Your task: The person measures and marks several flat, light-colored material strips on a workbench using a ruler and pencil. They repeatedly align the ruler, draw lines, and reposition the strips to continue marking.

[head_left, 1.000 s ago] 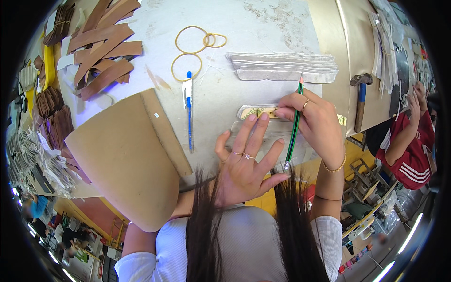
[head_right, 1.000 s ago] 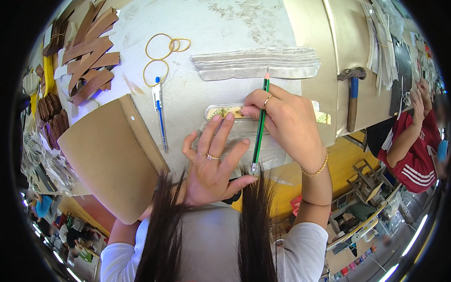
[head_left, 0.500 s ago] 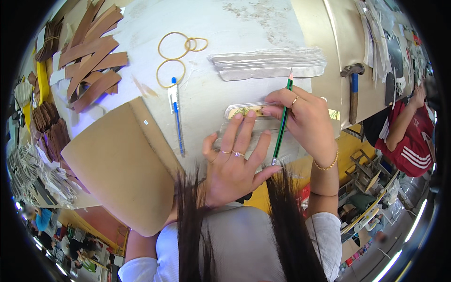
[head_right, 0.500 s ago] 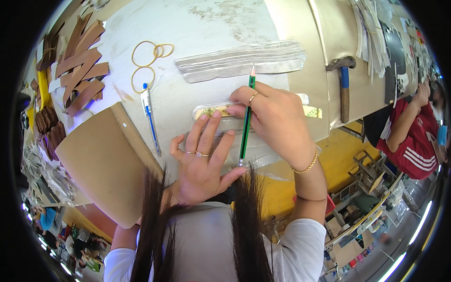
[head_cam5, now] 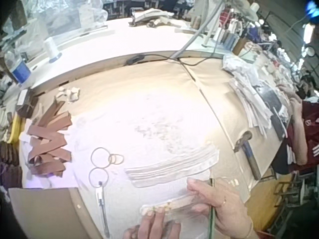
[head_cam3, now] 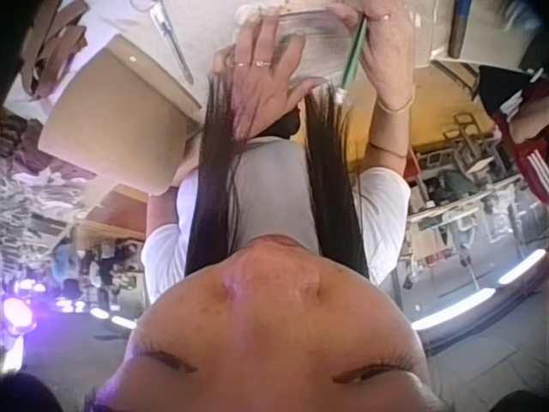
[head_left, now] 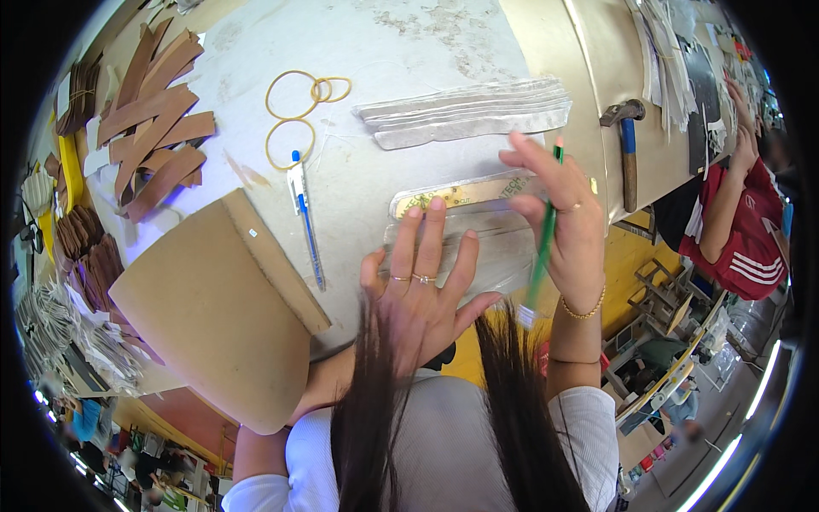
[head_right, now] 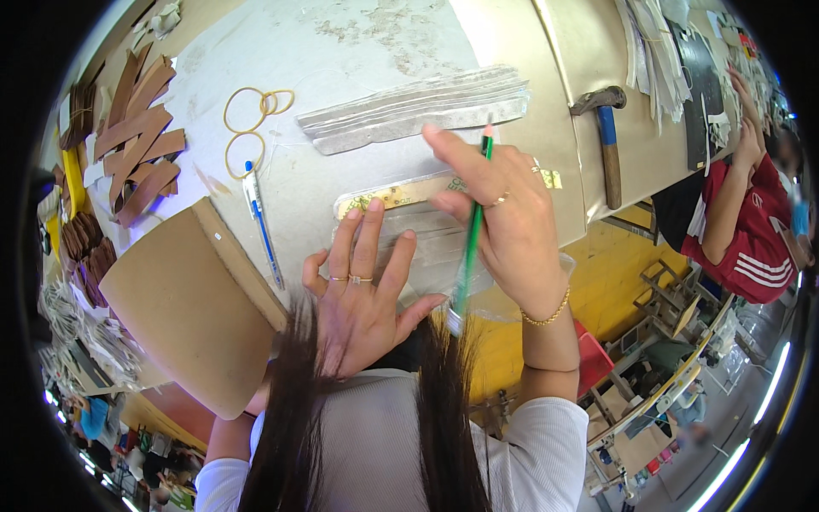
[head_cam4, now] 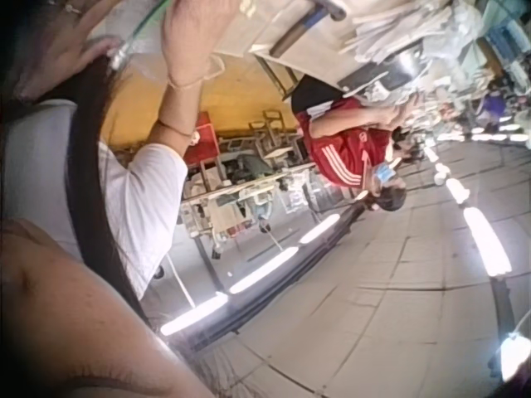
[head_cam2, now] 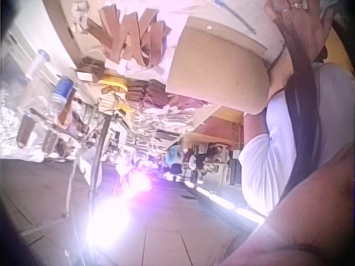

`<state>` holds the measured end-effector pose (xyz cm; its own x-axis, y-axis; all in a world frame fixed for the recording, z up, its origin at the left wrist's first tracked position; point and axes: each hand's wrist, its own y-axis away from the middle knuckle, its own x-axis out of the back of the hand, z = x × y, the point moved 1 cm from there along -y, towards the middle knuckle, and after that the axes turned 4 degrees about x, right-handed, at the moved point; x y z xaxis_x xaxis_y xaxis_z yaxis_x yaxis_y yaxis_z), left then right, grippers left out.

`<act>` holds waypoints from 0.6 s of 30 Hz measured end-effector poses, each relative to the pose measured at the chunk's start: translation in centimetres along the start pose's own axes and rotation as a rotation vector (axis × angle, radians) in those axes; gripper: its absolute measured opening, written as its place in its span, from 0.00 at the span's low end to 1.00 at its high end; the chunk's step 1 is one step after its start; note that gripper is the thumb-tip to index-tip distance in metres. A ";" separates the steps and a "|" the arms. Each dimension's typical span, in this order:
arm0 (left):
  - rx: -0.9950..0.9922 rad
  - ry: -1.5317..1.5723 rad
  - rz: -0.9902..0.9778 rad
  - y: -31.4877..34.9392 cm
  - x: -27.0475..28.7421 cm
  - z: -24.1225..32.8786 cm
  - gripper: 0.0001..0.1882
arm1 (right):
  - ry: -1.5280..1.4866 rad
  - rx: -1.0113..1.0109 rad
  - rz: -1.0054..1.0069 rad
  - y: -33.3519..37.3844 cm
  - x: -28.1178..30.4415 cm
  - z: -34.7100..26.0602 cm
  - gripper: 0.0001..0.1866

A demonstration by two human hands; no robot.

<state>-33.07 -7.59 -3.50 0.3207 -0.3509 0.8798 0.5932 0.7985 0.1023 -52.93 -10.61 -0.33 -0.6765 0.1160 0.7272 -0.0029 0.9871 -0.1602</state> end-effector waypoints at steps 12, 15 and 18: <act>0.028 -0.160 0.061 -0.8 -0.2 0.4 0.39 | -0.278 -0.161 0.036 -0.2 -3.4 -0.4 0.07; 0.022 -0.186 0.085 -0.9 -0.5 0.2 0.40 | -0.228 -0.092 0.030 -0.4 -3.7 -0.4 0.06; 0.041 -0.199 0.072 -1.0 -0.6 0.4 0.40 | -0.162 -0.053 0.008 -0.6 -3.6 -0.7 0.06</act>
<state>-34.12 -8.01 -3.93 0.2063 -0.1922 0.9594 0.5426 0.8384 0.0513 -49.98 -11.54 -2.42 -0.7865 0.1085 0.6079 0.0389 0.9912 -0.1267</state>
